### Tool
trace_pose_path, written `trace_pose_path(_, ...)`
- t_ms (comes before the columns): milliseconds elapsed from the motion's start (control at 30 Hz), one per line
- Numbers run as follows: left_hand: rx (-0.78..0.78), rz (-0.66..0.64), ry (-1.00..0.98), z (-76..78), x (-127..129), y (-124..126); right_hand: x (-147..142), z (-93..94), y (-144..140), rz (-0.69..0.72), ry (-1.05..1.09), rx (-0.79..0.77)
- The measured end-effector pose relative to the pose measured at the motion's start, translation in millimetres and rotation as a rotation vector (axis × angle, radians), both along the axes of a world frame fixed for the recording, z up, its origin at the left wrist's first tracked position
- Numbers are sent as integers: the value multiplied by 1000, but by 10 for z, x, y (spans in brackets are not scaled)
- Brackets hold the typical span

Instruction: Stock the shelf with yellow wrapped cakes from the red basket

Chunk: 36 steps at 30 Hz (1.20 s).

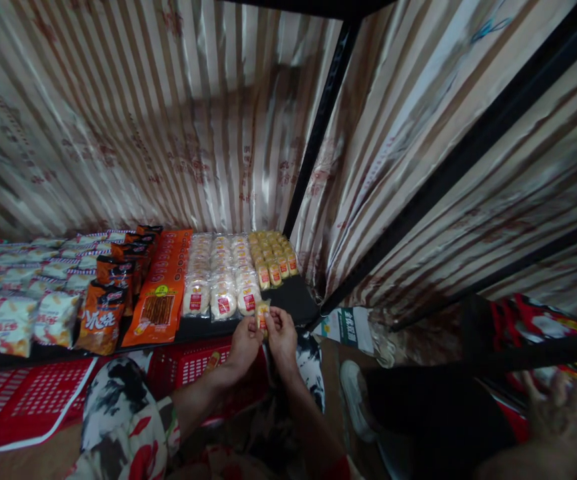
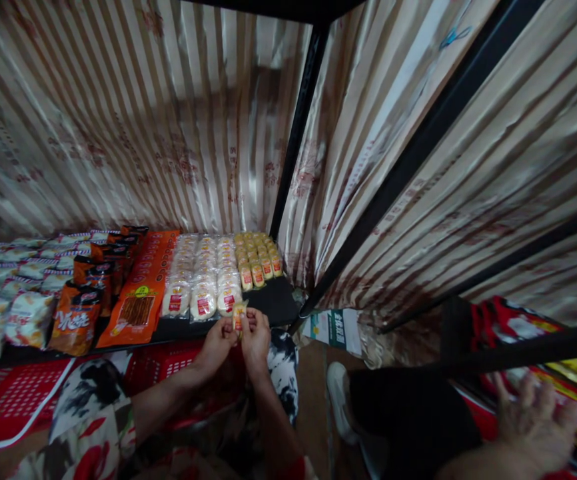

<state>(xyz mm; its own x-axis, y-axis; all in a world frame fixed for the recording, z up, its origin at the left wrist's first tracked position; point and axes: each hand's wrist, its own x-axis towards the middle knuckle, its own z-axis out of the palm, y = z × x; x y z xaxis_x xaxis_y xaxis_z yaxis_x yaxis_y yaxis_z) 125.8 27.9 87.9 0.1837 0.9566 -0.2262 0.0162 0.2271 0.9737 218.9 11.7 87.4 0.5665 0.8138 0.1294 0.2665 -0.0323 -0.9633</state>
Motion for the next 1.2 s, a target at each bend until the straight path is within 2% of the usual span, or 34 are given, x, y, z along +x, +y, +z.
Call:
trace_pose_path(167, 57, -33, 49, 52, 183, 88, 138, 48, 28, -20, -60, 14)
trace_pose_path(333, 6, -78, 91, 101, 312, 181, 255, 15, 68, -15, -70, 15)
trace_pose_path(467, 1, -105, 87, 202, 426, 234, 369, -25, 117, -12, -78, -6)
trace_pose_path(633, 17, -123, 128, 303, 590, 294, 484, 34, 153, -25, -151, -133)
trace_pose_path(800, 35, -103, 235, 260, 713, 376, 579, 106, 193, -53, -293, -257)
trace_pose_path(1200, 112, -147, 236, 264, 985, 520, 859, -48, 456, -46, -356, -233)
